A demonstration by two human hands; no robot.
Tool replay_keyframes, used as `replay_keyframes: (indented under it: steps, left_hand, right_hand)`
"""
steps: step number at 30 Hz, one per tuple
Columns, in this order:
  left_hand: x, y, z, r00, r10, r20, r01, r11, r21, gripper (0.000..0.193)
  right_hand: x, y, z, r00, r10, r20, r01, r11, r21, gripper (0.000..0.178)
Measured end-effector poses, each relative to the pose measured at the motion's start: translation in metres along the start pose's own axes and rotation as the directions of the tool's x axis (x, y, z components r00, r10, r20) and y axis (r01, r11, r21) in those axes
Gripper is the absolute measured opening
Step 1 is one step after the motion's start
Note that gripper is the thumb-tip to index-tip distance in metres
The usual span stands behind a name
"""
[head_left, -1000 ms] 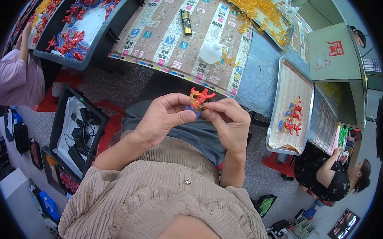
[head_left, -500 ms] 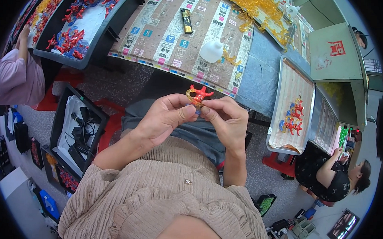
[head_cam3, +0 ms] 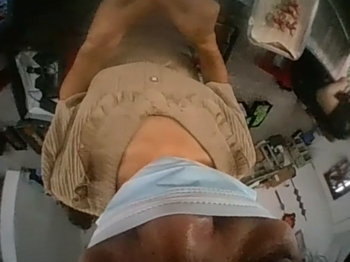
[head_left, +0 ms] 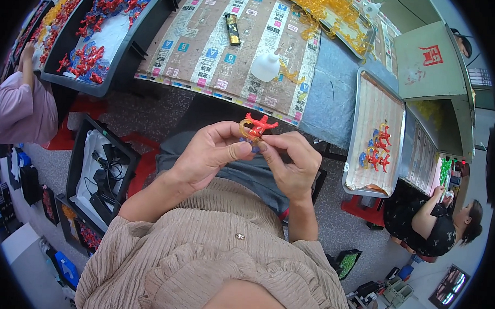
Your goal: The person applies glue to plastic figurines using a squeeze bottle and attaches accessory pieces onto the figurines by hand.
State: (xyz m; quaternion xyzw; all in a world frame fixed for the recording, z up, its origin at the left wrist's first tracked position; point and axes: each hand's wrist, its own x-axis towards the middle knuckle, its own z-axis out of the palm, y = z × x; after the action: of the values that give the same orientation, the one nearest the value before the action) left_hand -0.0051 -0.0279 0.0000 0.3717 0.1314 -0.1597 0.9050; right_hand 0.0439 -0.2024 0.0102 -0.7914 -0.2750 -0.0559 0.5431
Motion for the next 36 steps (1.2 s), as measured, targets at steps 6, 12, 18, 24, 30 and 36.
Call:
replay_keyframes:
  steps: [6, 12, 18, 24, 30, 36]
  left_hand:
    - [-0.001, 0.002, 0.002, 1.000, -0.020, 0.008, 0.020, 0.998, 0.064, 0.026]
    - [-0.001, -0.003, -0.006, 0.999, -0.022, 0.048, 0.017, 0.994, 0.110, 0.040]
    - [-0.001, -0.007, -0.007, 0.995, 0.048, 0.090, -0.065, 0.977, 0.203, 0.037]
    - [-0.002, -0.009, 0.009, 0.986, 0.166, 0.030, -0.169, 0.966, 0.194, 0.030]
    - [0.000, -0.014, 0.009, 0.962, 0.273, -0.015, -0.252, 0.907, 0.336, 0.022]
    - [0.003, -0.018, 0.003, 0.869, 0.493, 0.042, -0.406, 0.664, 0.628, 0.014]
  right_hand:
    - [-0.007, 0.008, 0.007, 0.979, -0.184, -0.091, 0.178, 0.981, -0.071, 0.018]
    - [-0.012, 0.011, 0.011, 0.965, -0.224, -0.136, 0.215, 0.973, -0.081, 0.019]
    - [-0.014, 0.012, 0.010, 0.972, -0.205, -0.117, 0.196, 0.977, -0.082, 0.019]
    - [-0.016, 0.014, 0.016, 0.968, -0.202, -0.152, 0.188, 0.977, -0.098, 0.019]
    - [-0.020, 0.017, 0.022, 0.958, -0.225, -0.176, 0.214, 0.973, -0.080, 0.019]
    - [-0.023, 0.014, 0.026, 0.971, -0.177, -0.162, 0.172, 0.984, -0.045, 0.019]
